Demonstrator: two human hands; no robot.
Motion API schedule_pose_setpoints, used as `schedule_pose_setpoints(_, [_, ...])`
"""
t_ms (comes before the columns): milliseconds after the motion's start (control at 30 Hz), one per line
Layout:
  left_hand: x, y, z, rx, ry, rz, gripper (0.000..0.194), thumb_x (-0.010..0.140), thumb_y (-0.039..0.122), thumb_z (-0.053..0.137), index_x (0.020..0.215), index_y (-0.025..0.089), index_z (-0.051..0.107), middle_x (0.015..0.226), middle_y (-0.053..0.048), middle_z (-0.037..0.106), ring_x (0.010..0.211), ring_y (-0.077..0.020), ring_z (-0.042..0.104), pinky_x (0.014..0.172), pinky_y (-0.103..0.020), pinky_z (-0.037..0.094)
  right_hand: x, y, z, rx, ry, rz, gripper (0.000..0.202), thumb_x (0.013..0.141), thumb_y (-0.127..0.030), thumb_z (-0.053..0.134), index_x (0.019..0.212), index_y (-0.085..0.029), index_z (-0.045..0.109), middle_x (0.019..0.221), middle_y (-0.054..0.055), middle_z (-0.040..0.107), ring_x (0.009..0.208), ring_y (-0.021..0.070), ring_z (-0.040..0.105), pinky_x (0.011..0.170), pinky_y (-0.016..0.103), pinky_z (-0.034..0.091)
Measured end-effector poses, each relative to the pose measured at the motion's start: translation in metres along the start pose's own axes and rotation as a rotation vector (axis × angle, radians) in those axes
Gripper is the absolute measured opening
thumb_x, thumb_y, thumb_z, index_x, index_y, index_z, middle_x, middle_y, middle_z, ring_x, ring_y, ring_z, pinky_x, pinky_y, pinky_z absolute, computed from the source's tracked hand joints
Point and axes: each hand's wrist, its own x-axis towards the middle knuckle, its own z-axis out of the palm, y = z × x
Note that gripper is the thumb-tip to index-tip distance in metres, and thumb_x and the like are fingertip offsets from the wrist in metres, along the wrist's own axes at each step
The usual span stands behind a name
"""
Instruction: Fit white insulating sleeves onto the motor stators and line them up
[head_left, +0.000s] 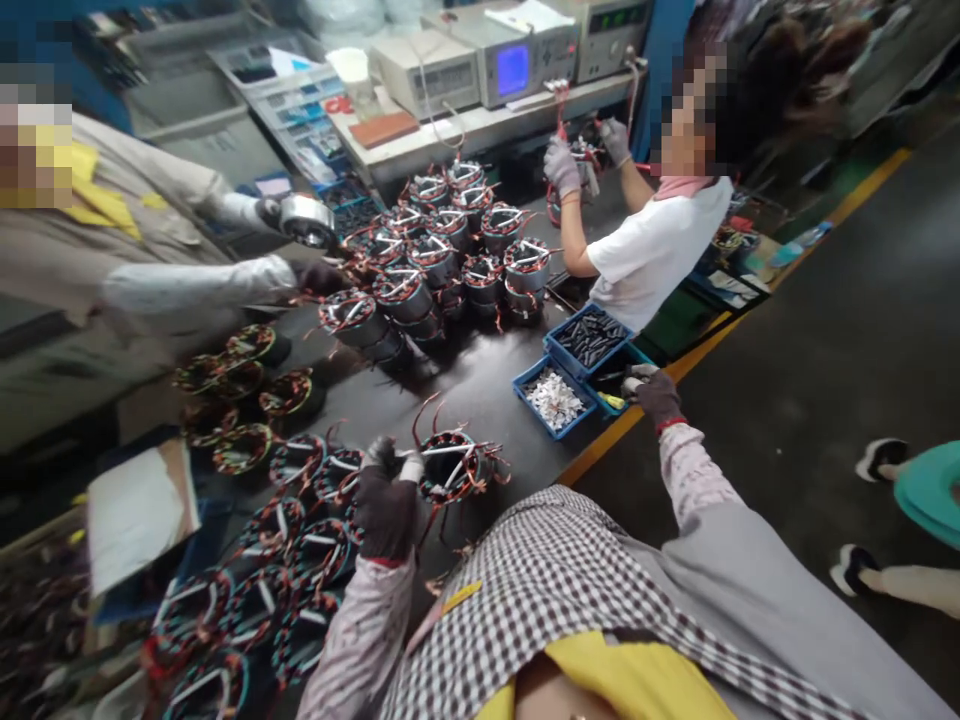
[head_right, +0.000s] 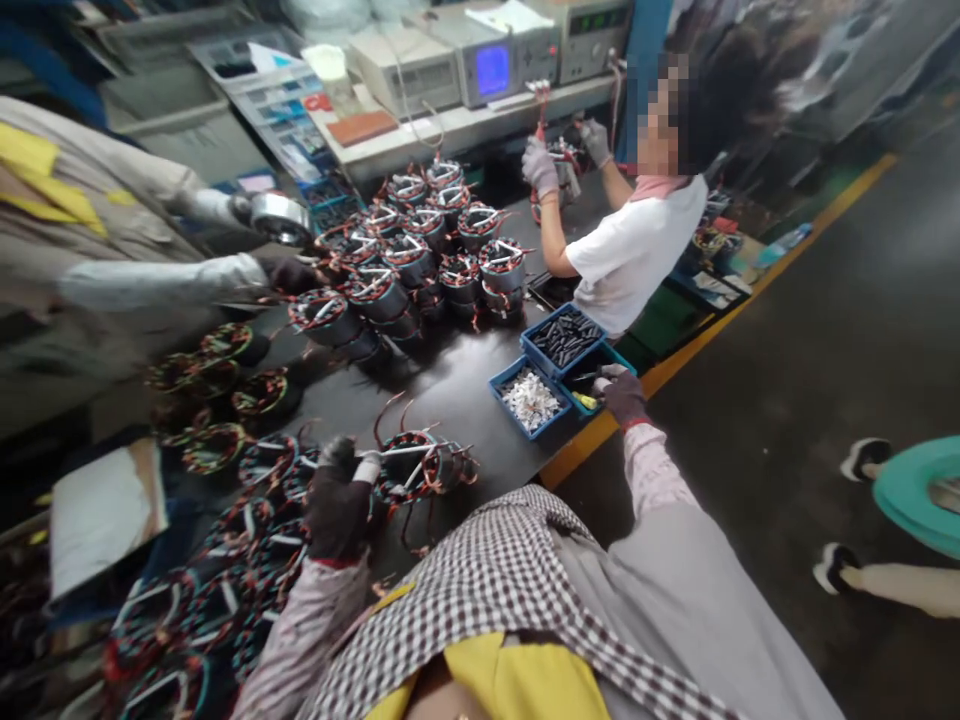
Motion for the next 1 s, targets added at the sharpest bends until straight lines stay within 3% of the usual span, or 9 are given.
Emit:
schedule_pose_setpoints(67, [-0.007,0.013,0.001,-0.191,0.038,0.023,0.042,0.084,0.037,0.075,0.123,0.022,0.07,0.114,-0.008,0.077,0.108,-0.0252,0.073,0.099,-0.035,0.059,-0.018,-0.02,0.006,0.095,-0.047,-0.005,0.023,0.089,-0.021,0.06,0.11,-0.015,0.069,0.084,0.007,0.077,0.069,0.018,0.069,0.07,0.031,0.058])
schedule_pose_setpoints(100, [-0.012,0.021,0.004,-0.274,-0.014,0.01,0.042,0.081,0.038,0.079,0.119,0.02,0.072,0.111,-0.008,0.078,0.105,-0.0257,0.073,0.096,-0.036,0.06,-0.03,-0.034,0.013,0.163,-0.093,-0.018,0.025,0.089,-0.025,0.063,0.112,-0.016,0.069,0.087,0.007,0.078,0.072,0.0189,0.071,0.071,0.032,0.059])
schedule_pose_setpoints(267, [-0.033,0.054,0.036,-0.719,-0.689,-0.12,0.064,0.062,0.043,0.101,0.116,0.019,0.076,0.102,-0.011,0.08,0.084,-0.0244,0.073,0.071,-0.033,0.06,-0.11,-0.118,0.061,0.368,-0.427,-0.424,0.028,0.087,-0.043,0.075,0.109,-0.025,0.076,0.104,0.007,0.082,0.096,0.0271,0.078,0.093,0.045,0.064])
schedule_pose_setpoints(333, [-0.03,0.055,0.043,-0.826,-0.836,-0.113,0.064,0.06,0.054,0.103,0.103,0.015,0.076,0.088,-0.008,0.077,0.073,-0.0194,0.071,0.068,-0.03,0.059,-0.134,-0.144,0.075,0.294,-0.47,-0.594,0.024,0.091,-0.043,0.071,0.107,-0.027,0.079,0.109,0.007,0.082,0.105,0.03,0.078,0.101,0.049,0.062])
schedule_pose_setpoints(433, [-0.024,0.042,0.038,-0.905,-0.779,-0.154,0.064,0.059,0.062,0.101,0.088,0.013,0.072,0.077,-0.004,0.073,0.067,-0.0148,0.067,0.068,-0.028,0.058,-0.149,-0.164,0.089,0.204,-0.413,-0.705,0.023,0.096,-0.039,0.064,0.105,-0.026,0.08,0.115,0.01,0.082,0.11,0.031,0.076,0.106,0.049,0.061])
schedule_pose_setpoints(533, [-0.022,0.023,0.026,-0.942,-0.735,-0.213,0.063,0.057,0.056,0.104,0.094,0.014,0.073,0.082,-0.004,0.075,0.069,-0.0145,0.069,0.067,-0.026,0.056,-0.152,-0.162,0.099,0.161,-0.385,-0.71,0.02,0.094,-0.038,0.066,0.099,-0.024,0.08,0.109,0.012,0.083,0.105,0.0308,0.077,0.103,0.046,0.062])
schedule_pose_setpoints(767, [-0.027,0.006,0.014,-0.846,-0.855,-0.204,0.056,0.06,0.05,0.103,0.094,0.013,0.078,0.084,-0.006,0.076,0.067,-0.0141,0.068,0.067,-0.027,0.056,-0.163,-0.149,0.119,0.397,-0.514,-0.482,0.037,0.09,-0.044,0.071,0.12,-0.022,0.071,0.111,0.011,0.083,0.102,0.0279,0.079,0.099,0.047,0.065])
schedule_pose_setpoints(900, [-0.034,0.003,0.015,-0.837,-0.763,-0.156,0.054,0.059,0.042,0.104,0.1,0.014,0.082,0.093,-0.008,0.079,0.075,-0.0153,0.069,0.074,-0.029,0.057,-0.171,-0.155,0.116,0.309,-0.497,-0.567,0.032,0.092,-0.042,0.068,0.116,-0.022,0.075,0.114,0.011,0.082,0.108,0.029,0.077,0.104,0.048,0.062])
schedule_pose_setpoints(1000, [-0.035,-0.002,0.018,-0.881,-0.639,-0.173,0.056,0.062,0.039,0.102,0.108,0.014,0.081,0.1,-0.009,0.08,0.079,-0.0166,0.071,0.074,-0.029,0.057,-0.174,-0.158,0.108,0.355,-0.596,-0.524,0.028,0.092,-0.045,0.068,0.108,-0.023,0.076,0.107,0.008,0.082,0.101,0.0273,0.077,0.097,0.046,0.064])
